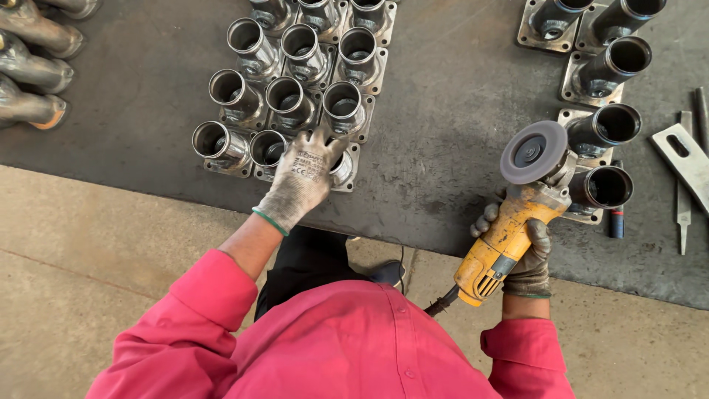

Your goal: The person picks up a metal flanged pipe fitting from the workbench, holds it steady with one hand, and grinds its edges and surfaces with an angle grinder, producing sparks. They rotate the fitting to grind different sides, then set it down and pick up the next fitting to repeat the process.

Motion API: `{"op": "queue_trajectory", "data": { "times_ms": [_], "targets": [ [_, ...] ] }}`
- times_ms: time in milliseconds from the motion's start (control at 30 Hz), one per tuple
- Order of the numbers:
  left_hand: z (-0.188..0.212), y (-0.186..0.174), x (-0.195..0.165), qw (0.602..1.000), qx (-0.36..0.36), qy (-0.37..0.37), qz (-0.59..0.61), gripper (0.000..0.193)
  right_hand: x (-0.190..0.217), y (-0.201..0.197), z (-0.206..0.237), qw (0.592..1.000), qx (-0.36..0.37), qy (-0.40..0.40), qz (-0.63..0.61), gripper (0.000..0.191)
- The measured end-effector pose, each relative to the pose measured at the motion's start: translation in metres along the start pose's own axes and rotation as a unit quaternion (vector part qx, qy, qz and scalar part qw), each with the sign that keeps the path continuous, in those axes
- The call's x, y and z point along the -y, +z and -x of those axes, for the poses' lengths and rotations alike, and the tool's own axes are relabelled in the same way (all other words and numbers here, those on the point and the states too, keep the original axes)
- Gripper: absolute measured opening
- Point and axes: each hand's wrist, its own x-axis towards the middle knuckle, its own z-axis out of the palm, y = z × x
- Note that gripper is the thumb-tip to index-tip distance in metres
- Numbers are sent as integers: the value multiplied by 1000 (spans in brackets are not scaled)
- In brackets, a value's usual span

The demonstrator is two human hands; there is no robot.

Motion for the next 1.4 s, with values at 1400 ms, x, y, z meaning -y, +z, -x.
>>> {"op": "queue_trajectory", "data": {
  "times_ms": [1400],
  "targets": [
    [44,6,1,989,-69,75,111,73,-1,-6,-3,1000,5,16,-1,76]
  ]
}}
